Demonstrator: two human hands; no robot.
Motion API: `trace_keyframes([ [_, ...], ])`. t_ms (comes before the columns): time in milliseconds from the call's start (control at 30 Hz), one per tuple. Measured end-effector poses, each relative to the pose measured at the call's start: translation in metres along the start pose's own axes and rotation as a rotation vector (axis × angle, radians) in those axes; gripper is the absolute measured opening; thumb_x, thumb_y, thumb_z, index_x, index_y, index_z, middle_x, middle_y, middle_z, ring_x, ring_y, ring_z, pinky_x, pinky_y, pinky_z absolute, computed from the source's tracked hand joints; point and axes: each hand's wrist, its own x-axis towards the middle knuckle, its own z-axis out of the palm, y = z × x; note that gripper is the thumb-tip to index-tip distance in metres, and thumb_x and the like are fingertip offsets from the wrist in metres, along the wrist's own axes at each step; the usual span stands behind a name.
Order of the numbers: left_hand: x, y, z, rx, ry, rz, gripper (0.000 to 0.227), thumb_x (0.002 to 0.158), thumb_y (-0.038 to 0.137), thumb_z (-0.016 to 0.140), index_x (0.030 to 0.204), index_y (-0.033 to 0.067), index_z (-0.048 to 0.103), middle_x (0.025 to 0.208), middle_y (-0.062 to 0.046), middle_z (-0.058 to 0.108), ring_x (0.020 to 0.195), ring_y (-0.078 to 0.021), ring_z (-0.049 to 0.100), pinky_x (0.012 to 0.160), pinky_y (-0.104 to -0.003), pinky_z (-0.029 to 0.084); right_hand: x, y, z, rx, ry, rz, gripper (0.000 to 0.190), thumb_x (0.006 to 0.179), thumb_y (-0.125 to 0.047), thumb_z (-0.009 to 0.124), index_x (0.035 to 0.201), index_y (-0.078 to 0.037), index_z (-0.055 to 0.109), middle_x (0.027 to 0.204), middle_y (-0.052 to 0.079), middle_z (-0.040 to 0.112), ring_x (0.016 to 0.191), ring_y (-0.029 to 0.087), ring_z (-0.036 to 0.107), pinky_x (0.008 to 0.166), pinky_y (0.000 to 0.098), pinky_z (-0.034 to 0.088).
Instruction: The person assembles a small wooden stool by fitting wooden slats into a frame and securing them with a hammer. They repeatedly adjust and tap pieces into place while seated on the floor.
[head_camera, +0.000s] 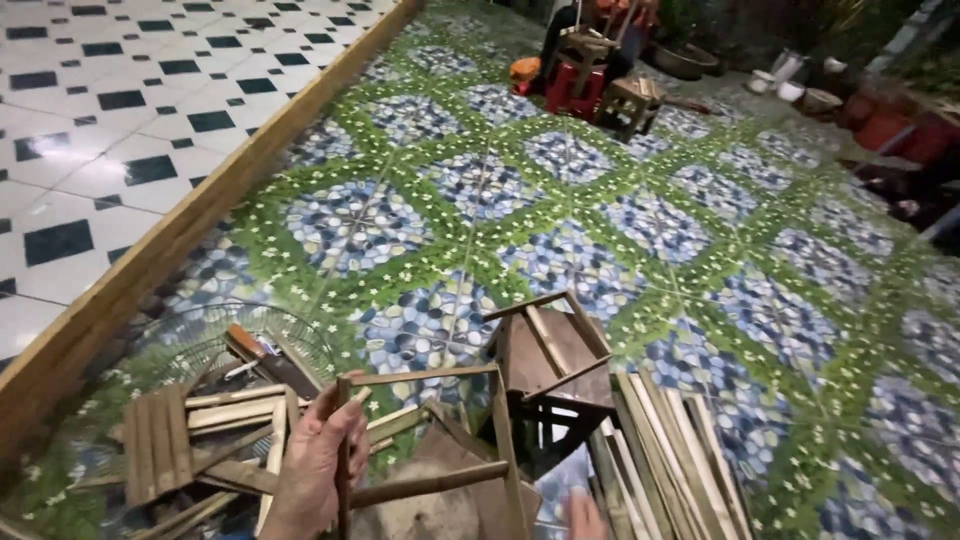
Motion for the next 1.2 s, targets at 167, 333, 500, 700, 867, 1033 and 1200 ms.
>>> trace_keyframes([
  [167,0.002,-0.02,0.006,-0.007,-0.202,-0.022,0.054,0.089,0.02,0.071,0.141,0.0089,0.057,0.065,-0.001,0.051,0.04,-0.0117,0.044,0.028,-0.024,0.032,-0.186,-0.246,0.186,-0.039,-0.137,0.197,0.069,0.094,-0.044,0.048,0.154,-0.009,0.051,0.123,0.03,0.074,0.098,0.042,0.074,0.084,0.0481,0.06],
  [333,-0.003,-0.049,0.025,0.141,-0.205,-0.164,0.049,0.092,0.029,0.07,0.131,0.0017,0.059,0.074,-0.002,0.054,0.053,-0.0118,0.048,0.047,-0.025,0.042,-0.181,-0.227,0.152,-0.052,-0.03,-0.018,0.026,0.101,-0.008,0.061,0.122,0.007,0.066,0.094,0.023,0.067,0.061,0.029,0.06,0.048,0.0378,0.053],
  [500,-0.031,-0.054,0.044,0.884,-0.141,-0.415,0.044,0.098,0.04,0.063,0.132,0.0134,0.06,0.125,-0.008,0.067,0.109,-0.0193,0.064,0.099,-0.038,0.053,-0.186,-0.235,0.154,-0.019,0.02,-0.28,0.014,0.101,-0.003,0.059,0.111,0.006,0.063,0.075,0.018,0.061,0.052,0.025,0.057,0.042,0.0354,0.052],
  [700,-0.018,-0.069,0.04,0.605,-0.157,-0.415,0.027,0.108,0.027,0.056,0.12,0.0038,0.061,0.083,-0.008,0.056,0.066,-0.016,0.05,0.058,-0.027,0.043,-0.166,-0.237,0.148,0.076,0.043,-0.289,0.023,0.097,-0.001,0.062,0.116,0.011,0.064,0.072,0.019,0.056,0.046,0.027,0.053,0.042,0.0373,0.046],
  [867,0.019,-0.107,0.017,0.524,-0.012,-0.357,0.03,0.097,0.028,0.074,0.087,-0.0002,0.068,0.063,-0.012,0.058,0.043,-0.0193,0.046,0.039,-0.029,0.039,-0.156,-0.244,0.153,0.059,0.218,-0.095,0.033,0.093,0.001,0.068,0.123,0.013,0.068,0.077,0.028,0.056,0.049,0.037,0.052,0.044,0.0432,0.039],
  [1033,0.039,-0.116,0.013,0.512,0.055,-0.519,0.017,0.096,0.017,0.072,0.095,0.0001,0.066,0.061,-0.016,0.059,0.043,-0.0213,0.044,0.041,-0.03,0.034,-0.139,-0.23,0.142,0.063,0.184,-0.155,0.038,0.091,0.0,0.07,0.126,0.015,0.068,0.076,0.029,0.061,0.047,0.035,0.05,0.042,0.0404,0.039],
  [1200,0.042,-0.125,0.0,0.453,-0.012,-0.599,0.016,0.096,0.018,0.07,0.09,0.0053,0.062,0.057,-0.012,0.053,0.041,-0.0184,0.041,0.039,-0.028,0.028,-0.133,-0.224,0.137,0.085,0.181,-0.108,0.033,0.09,0.004,0.071,0.122,0.013,0.07,0.067,0.024,0.051,0.042,0.034,0.047,0.039,0.0389,0.035],
])
